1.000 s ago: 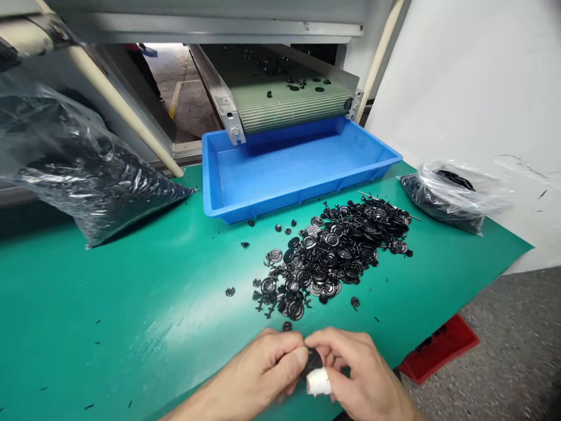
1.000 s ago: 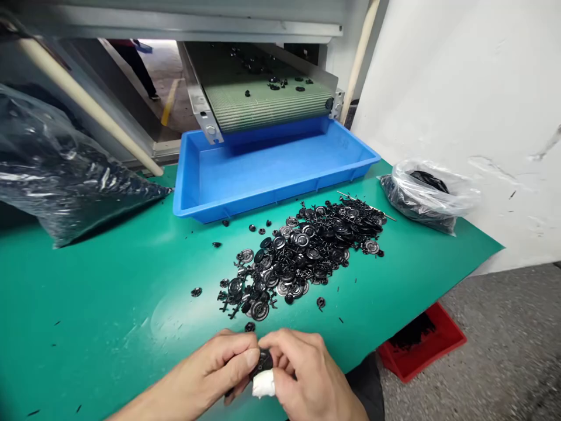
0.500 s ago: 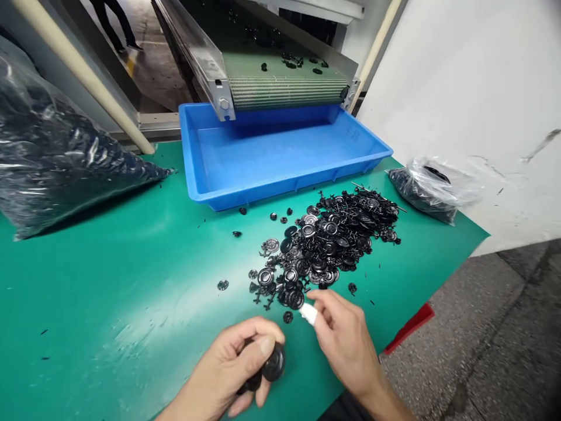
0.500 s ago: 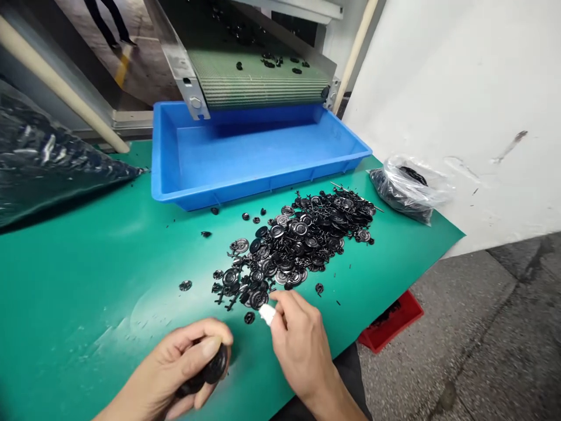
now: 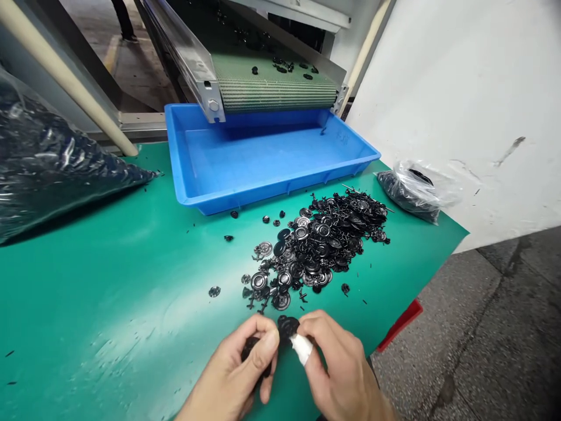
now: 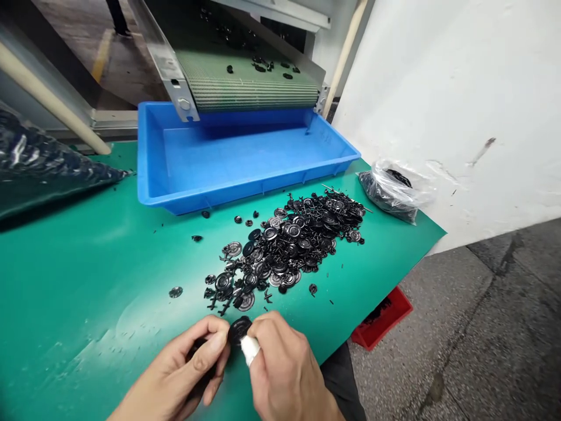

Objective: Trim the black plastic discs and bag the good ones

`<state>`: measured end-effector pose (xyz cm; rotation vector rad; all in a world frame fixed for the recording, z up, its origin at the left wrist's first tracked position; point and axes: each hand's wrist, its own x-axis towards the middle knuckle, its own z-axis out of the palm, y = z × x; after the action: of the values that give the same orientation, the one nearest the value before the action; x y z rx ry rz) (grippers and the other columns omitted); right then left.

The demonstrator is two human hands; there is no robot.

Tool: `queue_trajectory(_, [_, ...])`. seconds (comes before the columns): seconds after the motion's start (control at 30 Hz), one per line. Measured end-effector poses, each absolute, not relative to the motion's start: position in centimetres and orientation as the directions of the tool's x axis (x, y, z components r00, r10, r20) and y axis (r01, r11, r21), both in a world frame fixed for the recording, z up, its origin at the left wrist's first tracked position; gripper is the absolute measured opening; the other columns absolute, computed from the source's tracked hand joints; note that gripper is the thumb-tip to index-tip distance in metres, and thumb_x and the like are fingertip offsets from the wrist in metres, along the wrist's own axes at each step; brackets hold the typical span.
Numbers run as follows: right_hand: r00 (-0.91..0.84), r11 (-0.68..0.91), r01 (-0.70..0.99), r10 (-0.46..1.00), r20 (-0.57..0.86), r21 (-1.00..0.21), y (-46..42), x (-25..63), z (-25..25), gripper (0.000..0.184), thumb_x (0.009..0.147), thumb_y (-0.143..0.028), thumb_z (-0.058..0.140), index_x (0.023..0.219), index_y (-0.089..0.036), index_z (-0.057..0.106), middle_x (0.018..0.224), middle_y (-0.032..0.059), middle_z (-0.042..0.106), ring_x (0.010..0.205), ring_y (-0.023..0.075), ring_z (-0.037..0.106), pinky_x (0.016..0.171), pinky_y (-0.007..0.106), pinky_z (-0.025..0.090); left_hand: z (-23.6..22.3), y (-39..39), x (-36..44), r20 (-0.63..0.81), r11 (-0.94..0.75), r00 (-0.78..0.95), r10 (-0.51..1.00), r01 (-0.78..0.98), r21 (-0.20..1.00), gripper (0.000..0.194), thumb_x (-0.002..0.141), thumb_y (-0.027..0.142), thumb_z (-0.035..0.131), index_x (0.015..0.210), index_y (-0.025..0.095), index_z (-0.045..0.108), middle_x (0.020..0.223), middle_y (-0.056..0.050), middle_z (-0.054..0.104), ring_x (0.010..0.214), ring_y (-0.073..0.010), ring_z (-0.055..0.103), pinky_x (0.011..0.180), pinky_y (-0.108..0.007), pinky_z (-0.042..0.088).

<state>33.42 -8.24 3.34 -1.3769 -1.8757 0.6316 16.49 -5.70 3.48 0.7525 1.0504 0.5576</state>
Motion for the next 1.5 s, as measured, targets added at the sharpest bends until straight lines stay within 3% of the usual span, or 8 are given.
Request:
queue_trajectory(0.23, [-0.25,0.289,0.552,0.952,0.175,-0.782,-8.6,33.4,2.7,0.041,0.085,-0.008,0.041,0.123,-0.017,0.054,0.087,0.0056,0.067,0.072,0.0179,0.063,0.064,0.027,0.052,3.8,-6.1,16.5,-0.448,0.413,0.407,0.796,0.176,0.893,0.042,0.086,0.055,0.058,0.063,0.019,0.057,0.049,0.005,0.05,0.049,-0.0109,0.041,0.051,-0.022,0.031])
queue_trajectory(0.5, [-0.203,0.085,0.384,0.979,0.005,-0.919,-7.7,33.1,2.2,0.021,0.092,-0.016,0.045,0.089,-0.02,0.065,0.06,-0.0033,0.058,0.054,0.0107,0.055,0.053,0.02,0.041,4.0,-6.3,16.4,-0.546,0.577,0.394,0.74,0.045,0.815,0.049,0.077,0.063,0.064,0.059,0.018,0.057,0.042,0.004,0.053,0.037,-0.0059,0.029,0.038,-0.019,0.017])
queue_trajectory(0.73, [-0.165,0.123,0.698,0.986,0.009,-0.705,-6.3,34.4,2.6,0.042,0.088,-0.006,0.037,0.12,-0.021,0.061,0.096,0.0058,0.064,0.081,0.0184,0.062,0.069,0.028,0.05,3.6,-4.6,13.8,-0.624,0.659,0.272,0.732,-0.512,0.55,0.027,0.069,0.041,0.082,0.073,0.02,0.065,0.047,0.007,0.054,0.031,-0.001,0.029,0.027,-0.008,0.023])
queue_trajectory(0.9, [-0.167,0.163,0.853,0.985,0.038,-0.496,-5.1,33.3,2.6,0.042,0.09,-0.006,0.035,0.118,-0.018,0.063,0.089,0.0079,0.061,0.067,0.0179,0.06,0.053,0.027,0.043,4.3,-4.0,13.7,-0.597,0.653,0.33,0.731,-0.593,0.471,0.021,0.068,0.034,0.084,0.079,0.021,0.072,0.054,0.003,0.061,0.033,-0.0047,0.049,0.026,-0.008,0.038])
queue_trajectory(1.07, [-0.194,0.182,0.899,0.981,0.011,-0.398,-4.3,32.6,2.8,0.033,0.093,-0.015,0.041,0.118,-0.019,0.062,0.088,0.0072,0.06,0.061,0.0167,0.059,0.048,0.026,0.037,3.4,-4.4,13.9,-0.523,0.604,0.363,0.771,-0.675,0.423,0.018,0.079,0.04,0.074,0.078,0.023,0.07,0.073,0.0,0.068,0.038,-0.0074,0.056,0.024,-0.01,0.04])
queue_trajectory(1.3, [-0.052,-0.007,0.703,0.997,-0.062,-0.712,-4.5,33.3,2.7,0.013,0.089,-0.016,0.049,0.09,-0.02,0.061,0.081,0.0009,0.058,0.066,0.0144,0.056,0.055,0.025,0.044,2.6,-4.2,13.8,-0.48,0.651,0.443,0.757,-0.567,0.504,0.017,0.076,0.032,0.078,0.074,0.021,0.066,0.076,0.0,0.067,0.05,-0.0091,0.057,0.032,-0.011,0.04])
queue_trajectory(1.4, [-0.013,-0.106,0.469,0.992,-0.127,-0.877,-4.6,33.7,2.8,0.027,0.084,-0.009,0.047,0.102,-0.022,0.062,0.078,-0.0017,0.056,0.061,0.0111,0.056,0.051,0.021,0.047,2.8,-4.4,14.3,-0.538,0.737,0.514,0.668,-0.355,0.576,0.017,0.082,0.035,0.072,0.085,0.02,0.064,0.066,0.001,0.064,0.038,-0.0018,0.037,0.033,-0.01,0.029])
queue_trajectory(1.5, [-0.103,-0.119,0.208,0.984,-0.143,-0.971,-5.0,33.5,2.9,0.036,0.085,-0.009,0.043,0.108,-0.023,0.066,0.088,0.0,0.059,0.062,0.009,0.062,0.055,0.02,0.053,3.1,-5.1,15.2,-0.585,0.704,0.449,0.676,-0.157,0.693,0.029,0.085,0.048,0.065,0.097,0.022,0.059,0.057,0.006,0.055,0.039,-0.0033,0.025,0.035,-0.013,0.018])
